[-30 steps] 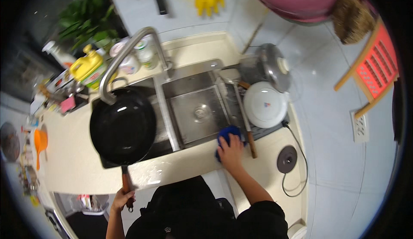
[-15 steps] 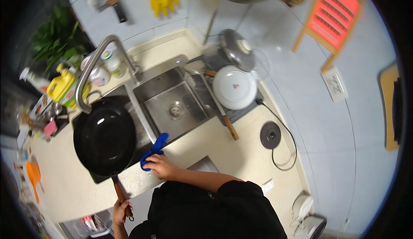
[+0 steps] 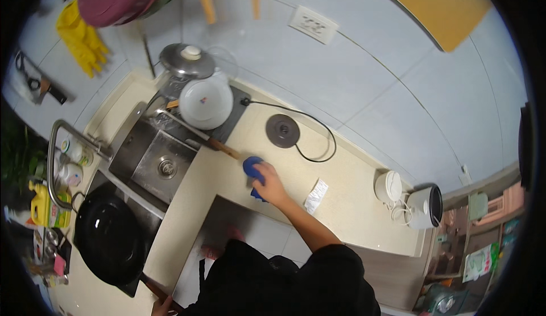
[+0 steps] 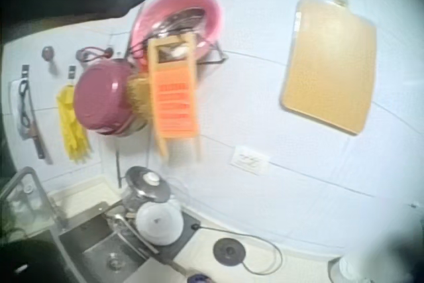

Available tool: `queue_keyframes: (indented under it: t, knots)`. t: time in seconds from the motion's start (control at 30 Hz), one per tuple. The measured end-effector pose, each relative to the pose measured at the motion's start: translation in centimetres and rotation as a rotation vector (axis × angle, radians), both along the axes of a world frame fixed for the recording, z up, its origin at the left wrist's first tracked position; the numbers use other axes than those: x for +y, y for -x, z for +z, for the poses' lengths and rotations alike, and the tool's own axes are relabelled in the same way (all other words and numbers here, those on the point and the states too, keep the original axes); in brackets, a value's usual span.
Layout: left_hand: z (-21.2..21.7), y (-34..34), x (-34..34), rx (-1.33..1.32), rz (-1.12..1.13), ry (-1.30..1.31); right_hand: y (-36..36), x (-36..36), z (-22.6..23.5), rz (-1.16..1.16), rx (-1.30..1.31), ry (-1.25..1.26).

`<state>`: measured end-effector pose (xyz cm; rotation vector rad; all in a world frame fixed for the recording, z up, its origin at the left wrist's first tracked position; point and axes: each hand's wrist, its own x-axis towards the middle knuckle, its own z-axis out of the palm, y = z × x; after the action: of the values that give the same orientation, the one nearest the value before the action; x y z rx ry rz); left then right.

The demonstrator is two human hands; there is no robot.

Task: The person scrubs a metal steamer basket with a toothbrush and rinses it under the tap, then places it on a drying rack. They then scrub a metal spatula with the toothbrush and rinse it. Finally, they wipe the countertop with a blue cloth and transfer cooked rice from a rice cooker pot into a separate bowl using a rice paddle.

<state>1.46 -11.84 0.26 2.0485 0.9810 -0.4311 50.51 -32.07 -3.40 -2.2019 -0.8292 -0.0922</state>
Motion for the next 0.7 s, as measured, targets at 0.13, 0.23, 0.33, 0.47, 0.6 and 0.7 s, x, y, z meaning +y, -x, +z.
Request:
queue_keyframes:
  t: [0.13, 0.23, 0.33, 0.47, 0.6, 0.7]
  knots:
    - [-2.6, 1.3, 1.4, 0.105, 0.314, 0.016, -0.1, 0.4, -5.3, -0.161, -0.263, 0.232]
    - [-2.7, 1.0, 1.7, 0.161, 0.326, -0.122, 3.1, 0.6, -6.4, 0.01, -0.177, 0.205]
    - [-3.2, 0.8, 1.8, 0.221, 0.32, -0.256, 5.2, -1.0, -6.1, 0.291, -0.009, 0.178]
    - [-4.0, 0.5, 2.4, 0.302, 0.427, -0.389, 5.1, -4.7, -2.5, 0.38, 0.661, -0.159]
    - [-4.1, -1.5, 1.7, 0.279, 0.356, -0.519, 3.0, -12.5, 1.3, 0.306, 0.819, -0.293]
    - [-3.4, -3.0, 1.2, 0.255, 0.308, -0.615, 1.5, -20.1, 5.0, 0.161, 0.965, -0.38]
